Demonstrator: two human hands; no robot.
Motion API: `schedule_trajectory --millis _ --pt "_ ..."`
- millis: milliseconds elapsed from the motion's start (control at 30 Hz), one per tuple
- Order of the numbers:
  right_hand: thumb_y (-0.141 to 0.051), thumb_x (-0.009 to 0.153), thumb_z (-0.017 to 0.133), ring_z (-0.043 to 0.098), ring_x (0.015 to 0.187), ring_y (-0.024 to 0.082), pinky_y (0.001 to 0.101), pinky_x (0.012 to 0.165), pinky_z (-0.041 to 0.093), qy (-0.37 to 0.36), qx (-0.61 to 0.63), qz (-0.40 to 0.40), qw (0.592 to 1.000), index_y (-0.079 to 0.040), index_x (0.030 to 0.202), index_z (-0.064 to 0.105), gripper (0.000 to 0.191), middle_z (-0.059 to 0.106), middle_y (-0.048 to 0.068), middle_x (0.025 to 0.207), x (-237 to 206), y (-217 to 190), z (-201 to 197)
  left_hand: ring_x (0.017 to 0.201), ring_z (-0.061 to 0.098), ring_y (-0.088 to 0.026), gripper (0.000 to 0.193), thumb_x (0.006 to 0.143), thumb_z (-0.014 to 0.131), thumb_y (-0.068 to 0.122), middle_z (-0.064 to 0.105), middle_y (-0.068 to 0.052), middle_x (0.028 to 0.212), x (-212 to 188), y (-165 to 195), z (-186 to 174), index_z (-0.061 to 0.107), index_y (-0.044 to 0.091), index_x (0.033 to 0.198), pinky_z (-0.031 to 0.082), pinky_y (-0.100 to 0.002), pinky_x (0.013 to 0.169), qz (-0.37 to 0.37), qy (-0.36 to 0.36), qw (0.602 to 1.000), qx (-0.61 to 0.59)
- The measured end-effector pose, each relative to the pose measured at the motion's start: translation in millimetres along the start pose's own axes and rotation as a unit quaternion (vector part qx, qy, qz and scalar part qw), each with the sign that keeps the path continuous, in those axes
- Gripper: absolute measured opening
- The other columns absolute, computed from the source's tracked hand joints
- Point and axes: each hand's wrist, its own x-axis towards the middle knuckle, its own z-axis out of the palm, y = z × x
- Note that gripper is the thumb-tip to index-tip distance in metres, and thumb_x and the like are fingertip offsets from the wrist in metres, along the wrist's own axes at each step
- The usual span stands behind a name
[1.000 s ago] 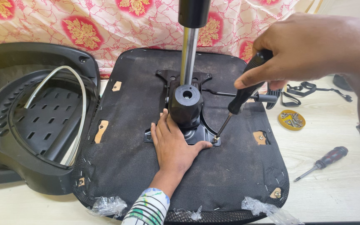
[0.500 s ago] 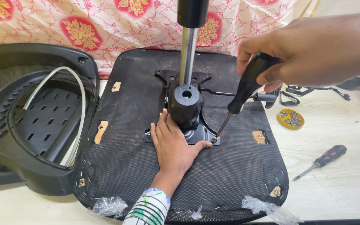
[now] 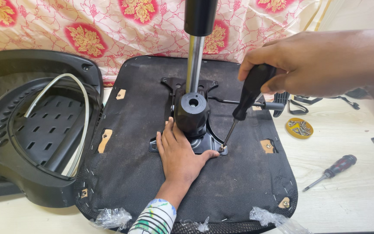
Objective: The person attaches the metal mounting plate of an office chair to the underside of the seat cushion, driving screws with a screwdriver at a table while holding the plate steady. They pick screws from a lid of fasteners and tighten each screw hole around the plate mechanism.
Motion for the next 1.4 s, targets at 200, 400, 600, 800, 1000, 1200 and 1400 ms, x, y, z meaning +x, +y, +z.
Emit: schedule_trajectory --millis 200,400,600,800,1000,1200,1400 --pt "-0.052 0.097 0.059 0.076 0.081 0.019 0.0399 0.081 0.056 -0.05 -0.059 0.136 0.988 -0.021 0.113 0.074 0.038 0.078 0.001 0.077 1 -8 -3 0.151 0.014 -0.035 0.141 0.054 0.083 0.076 0.023 -0.027 0.159 1 -3 3 0.021 -0.009 0.149 0.003 -0.05 0.123 -0.003 0.006 1.0 0.0" --pt "-0.062 0.104 0.051 0.074 0.085 0.026 0.0423 0.081 0.056 -0.021 -0.049 0.123 0.991 -0.011 0.105 0.072 0.055 0.076 0.01 0.083 6 -9 9 0.15 0.016 -0.036 0.144 0.053 0.083 0.077 0.025 -0.028 0.159 -1 -5 6 0.021 -0.011 0.149 0.004 -0.051 0.122 0.019 0.044 0.999 -0.004" --pt "-0.045 0.083 0.07 0.073 0.093 0.028 0.0469 0.079 0.054 0.012 0.04 -0.024 0.999 -0.024 0.126 0.06 0.049 0.071 0.008 0.096 2 4 14 0.15 0.015 -0.035 0.144 0.052 0.084 0.076 0.024 -0.027 0.16 0 -6 7 0.021 -0.01 0.149 0.004 -0.05 0.122 0.005 0.029 1.0 -0.004" --pt "-0.049 0.096 0.061 0.075 0.09 0.028 0.0448 0.086 0.054 -0.012 -0.032 0.064 0.997 -0.014 0.109 0.072 0.039 0.078 0.01 0.084 -2 -3 14 0.15 0.016 -0.035 0.144 0.052 0.085 0.075 0.024 -0.026 0.161 0 -6 8 0.02 -0.01 0.149 0.005 -0.05 0.123 0.01 0.044 0.999 0.004" --pt "-0.062 0.095 0.06 0.073 0.1 0.031 0.0455 0.092 0.054 0.01 -0.02 0.083 0.996 -0.008 0.11 0.071 0.057 0.076 0.016 0.096 -7 -5 22 0.149 0.014 -0.034 0.146 0.053 0.085 0.076 0.023 -0.027 0.16 2 -6 6 0.017 -0.009 0.151 0.004 -0.05 0.121 0.001 0.017 1.0 0.01" --pt "-0.037 0.077 0.078 0.069 0.11 0.025 0.0467 0.086 0.051 -0.028 0.062 -0.048 0.996 -0.023 0.133 0.054 0.063 0.066 0.003 0.112 -15 0 17 0.152 0.014 -0.031 0.146 0.053 0.084 0.077 0.022 -0.024 0.157 0 -5 4 0.017 -0.006 0.153 0.004 -0.048 0.124 -0.014 0.01 1.0 0.015" --pt "-0.049 0.092 0.069 0.071 0.099 0.028 0.0445 0.09 0.052 -0.033 0.001 0.055 0.998 -0.008 0.11 0.065 0.045 0.071 0.011 0.089 -16 -13 10 0.152 0.012 -0.031 0.145 0.054 0.084 0.077 0.02 -0.023 0.163 1 -4 2 0.016 -0.006 0.153 0.003 -0.048 0.123 -0.017 -0.001 1.0 0.025"
